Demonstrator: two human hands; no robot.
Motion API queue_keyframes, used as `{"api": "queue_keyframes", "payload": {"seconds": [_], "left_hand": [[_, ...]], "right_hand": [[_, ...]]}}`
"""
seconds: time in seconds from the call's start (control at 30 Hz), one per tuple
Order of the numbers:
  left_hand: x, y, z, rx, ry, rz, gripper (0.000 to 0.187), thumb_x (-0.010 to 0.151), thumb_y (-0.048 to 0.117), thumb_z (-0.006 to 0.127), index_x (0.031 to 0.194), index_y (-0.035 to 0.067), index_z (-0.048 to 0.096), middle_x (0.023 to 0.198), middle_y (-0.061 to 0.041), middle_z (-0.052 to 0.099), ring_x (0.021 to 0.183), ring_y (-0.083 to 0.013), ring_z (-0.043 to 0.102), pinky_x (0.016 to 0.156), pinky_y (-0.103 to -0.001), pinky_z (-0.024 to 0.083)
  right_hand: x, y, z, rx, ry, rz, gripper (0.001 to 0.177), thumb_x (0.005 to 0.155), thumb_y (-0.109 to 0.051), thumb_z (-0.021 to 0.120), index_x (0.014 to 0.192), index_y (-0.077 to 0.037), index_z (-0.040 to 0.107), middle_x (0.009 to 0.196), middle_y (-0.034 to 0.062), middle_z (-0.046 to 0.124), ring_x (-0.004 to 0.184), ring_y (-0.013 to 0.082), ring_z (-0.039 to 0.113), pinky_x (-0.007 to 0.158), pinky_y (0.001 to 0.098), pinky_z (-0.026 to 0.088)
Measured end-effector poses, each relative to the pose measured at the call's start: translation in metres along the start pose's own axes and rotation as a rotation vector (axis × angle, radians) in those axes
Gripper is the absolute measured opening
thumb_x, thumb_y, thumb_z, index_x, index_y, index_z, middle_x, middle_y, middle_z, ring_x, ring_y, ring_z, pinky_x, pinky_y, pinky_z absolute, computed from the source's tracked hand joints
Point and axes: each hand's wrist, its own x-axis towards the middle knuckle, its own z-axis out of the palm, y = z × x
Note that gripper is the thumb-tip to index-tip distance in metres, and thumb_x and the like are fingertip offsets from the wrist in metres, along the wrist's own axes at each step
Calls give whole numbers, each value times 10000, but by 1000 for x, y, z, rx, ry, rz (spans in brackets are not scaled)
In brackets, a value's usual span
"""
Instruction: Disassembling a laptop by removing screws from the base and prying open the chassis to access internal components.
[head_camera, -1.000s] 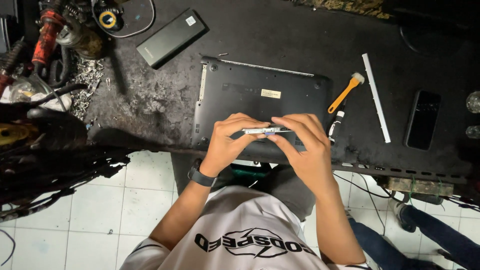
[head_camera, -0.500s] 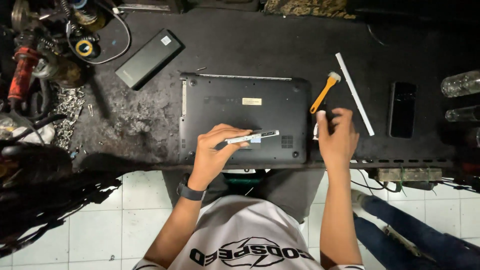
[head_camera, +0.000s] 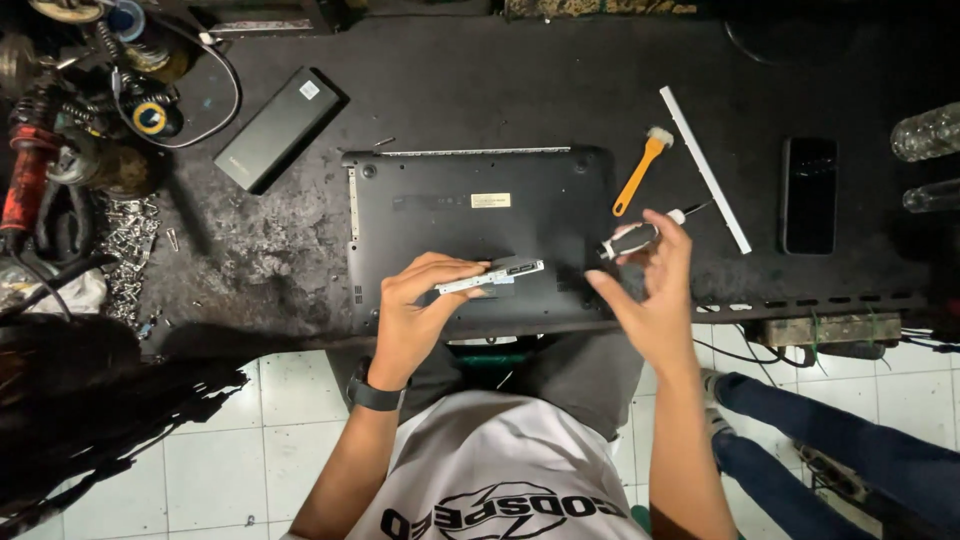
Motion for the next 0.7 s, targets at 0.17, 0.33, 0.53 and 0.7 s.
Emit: {"api": "queue_keyframes", "payload": {"seconds": [0.17,0.33,0.53,0.7], "left_hand": [[0,-2,2,6,13,16,191,811,-30,802,996,14,785,923,-133,802,880,-306,752,829,-418,568],[-1,-3,1,-4,19,23,190,813,-42,795,997,6,786,917,-142,800,879,-317,751,820,-433,573],[0,-3,0,-2,21,12,196,814,-35,794,1001,22,790,924,-128,802,885,-299,750,827,-415,566],[3,-2,-2,-5,-2,40,206,799,-26,813,994,36,792,931,-115,803,887,-287,749,831,-414,573]], "right_hand": [[3,29,23,-157,186,21,411,889,39,808,1229,-50,596,975,107,695,952,206,668,912,372,531],[10,24,43,-167,72,-20,274,1003,36,613,1258,-65,607,947,146,739,900,261,715,894,448,543],[10,29,47,-62,12,2,236,1122,-128,425,1308,-28,530,1042,151,708,963,224,677,949,404,528],[10,30,48,-91,-11,-2,248,1128,-160,412,1293,-28,540,1015,161,720,957,255,692,948,432,527]]}}
